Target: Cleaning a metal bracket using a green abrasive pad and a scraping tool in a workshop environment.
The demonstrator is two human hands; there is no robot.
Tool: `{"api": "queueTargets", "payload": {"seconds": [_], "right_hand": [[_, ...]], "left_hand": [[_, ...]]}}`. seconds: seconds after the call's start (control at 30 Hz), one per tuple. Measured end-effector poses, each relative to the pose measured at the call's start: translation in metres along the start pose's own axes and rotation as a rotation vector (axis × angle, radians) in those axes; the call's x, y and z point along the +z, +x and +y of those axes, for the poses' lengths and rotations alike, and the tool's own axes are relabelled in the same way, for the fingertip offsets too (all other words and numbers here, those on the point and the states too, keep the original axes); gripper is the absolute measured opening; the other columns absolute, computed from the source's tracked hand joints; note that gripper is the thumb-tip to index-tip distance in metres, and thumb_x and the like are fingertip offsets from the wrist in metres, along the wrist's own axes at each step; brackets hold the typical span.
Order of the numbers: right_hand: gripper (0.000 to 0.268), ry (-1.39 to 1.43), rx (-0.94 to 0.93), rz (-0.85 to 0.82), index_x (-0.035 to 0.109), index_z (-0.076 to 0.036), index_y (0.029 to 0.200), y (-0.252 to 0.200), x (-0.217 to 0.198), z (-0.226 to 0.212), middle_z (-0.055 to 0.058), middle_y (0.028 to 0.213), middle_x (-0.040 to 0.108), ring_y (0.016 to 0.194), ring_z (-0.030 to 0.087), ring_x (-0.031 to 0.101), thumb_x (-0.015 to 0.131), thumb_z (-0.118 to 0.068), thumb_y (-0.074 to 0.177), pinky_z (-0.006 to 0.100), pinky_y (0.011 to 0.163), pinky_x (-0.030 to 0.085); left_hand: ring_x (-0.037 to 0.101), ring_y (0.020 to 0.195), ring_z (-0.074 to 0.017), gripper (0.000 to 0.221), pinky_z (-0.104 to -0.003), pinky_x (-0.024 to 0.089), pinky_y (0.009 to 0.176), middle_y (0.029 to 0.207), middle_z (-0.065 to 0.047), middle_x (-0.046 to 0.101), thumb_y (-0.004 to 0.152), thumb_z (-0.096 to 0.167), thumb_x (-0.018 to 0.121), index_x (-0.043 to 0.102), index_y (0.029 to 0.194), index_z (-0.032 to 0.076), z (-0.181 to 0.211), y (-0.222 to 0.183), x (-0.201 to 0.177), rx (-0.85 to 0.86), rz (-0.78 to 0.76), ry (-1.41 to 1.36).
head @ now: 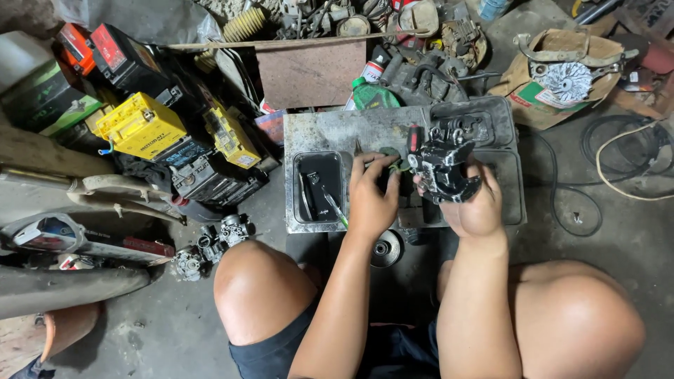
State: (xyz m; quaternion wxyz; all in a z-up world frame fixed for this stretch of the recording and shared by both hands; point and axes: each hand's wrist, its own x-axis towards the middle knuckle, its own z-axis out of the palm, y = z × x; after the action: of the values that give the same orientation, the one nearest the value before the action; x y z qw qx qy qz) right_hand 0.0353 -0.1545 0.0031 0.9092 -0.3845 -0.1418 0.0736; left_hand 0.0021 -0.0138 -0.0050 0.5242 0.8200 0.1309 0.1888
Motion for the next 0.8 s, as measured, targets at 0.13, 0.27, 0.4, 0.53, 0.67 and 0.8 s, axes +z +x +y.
{"api": "queueTargets", "payload": {"seconds": [0.13,0.27,0.4,0.53,0.67,0.8], "right_hand": [[0.030,0.214,0.028,-0.183,0.064,-0.004,0.123,0.006,-0.030,0.008,0.016,0.118,0.071,0.108,0.032,0.067,0.044,-0.024,0.112,0.054,0.095,0.053],[0.063,0.174,0.104,-0.232,0.053,0.004,0.137,0.013,-0.053,0.009,0.025,0.117,0.069,0.103,0.039,0.066,0.054,-0.045,0.097,0.053,0.086,0.051],[0.089,0.131,0.227,-0.201,0.048,0.013,0.142,0.015,-0.047,0.001,0.029,0.093,0.067,0.081,0.034,0.068,0.056,-0.056,0.087,0.043,0.079,0.054],[0.085,0.170,0.210,-0.205,0.048,0.014,0.139,0.013,-0.046,0.000,0.027,0.086,0.064,0.076,0.032,0.063,0.057,-0.051,0.086,0.043,0.075,0.052],[0.082,0.250,0.216,-0.249,0.046,0.011,0.140,0.014,-0.050,0.000,0.022,0.085,0.059,0.078,0.029,0.058,0.054,-0.051,0.088,0.042,0.077,0.049],[0.074,0.276,0.239,-0.256,0.044,0.010,0.141,0.011,-0.054,0.003,0.018,0.086,0.057,0.079,0.026,0.057,0.047,-0.046,0.093,0.041,0.078,0.049]], "left_hand": [[0.064,0.113,-0.0489,0.040,-0.055,0.056,0.094,0.126,-0.023,0.055,0.090,0.016,0.072,0.066,0.127,0.003,-0.003,0.000,0.005,-0.167,-0.080,0.013],[0.062,0.118,-0.0509,0.045,-0.056,0.054,0.098,0.129,-0.025,0.053,0.090,0.023,0.073,0.065,0.129,0.003,-0.005,0.001,0.006,-0.255,-0.136,0.072],[0.064,0.117,-0.0468,0.038,-0.051,0.056,0.097,0.123,-0.022,0.059,0.090,0.023,0.073,0.069,0.123,0.005,-0.001,0.003,0.006,-0.238,-0.117,0.048],[0.064,0.118,-0.0445,0.036,-0.051,0.055,0.097,0.123,-0.020,0.060,0.093,0.023,0.071,0.069,0.123,0.004,0.000,0.004,0.009,-0.234,-0.110,-0.016],[0.066,0.115,-0.0437,0.032,-0.051,0.056,0.095,0.117,-0.019,0.063,0.094,0.022,0.071,0.070,0.120,0.002,0.004,0.003,0.008,-0.189,-0.101,-0.058],[0.067,0.112,-0.0429,0.028,-0.051,0.057,0.094,0.113,-0.018,0.065,0.095,0.020,0.070,0.072,0.117,0.003,0.003,0.002,0.010,-0.170,-0.122,-0.078]]}}
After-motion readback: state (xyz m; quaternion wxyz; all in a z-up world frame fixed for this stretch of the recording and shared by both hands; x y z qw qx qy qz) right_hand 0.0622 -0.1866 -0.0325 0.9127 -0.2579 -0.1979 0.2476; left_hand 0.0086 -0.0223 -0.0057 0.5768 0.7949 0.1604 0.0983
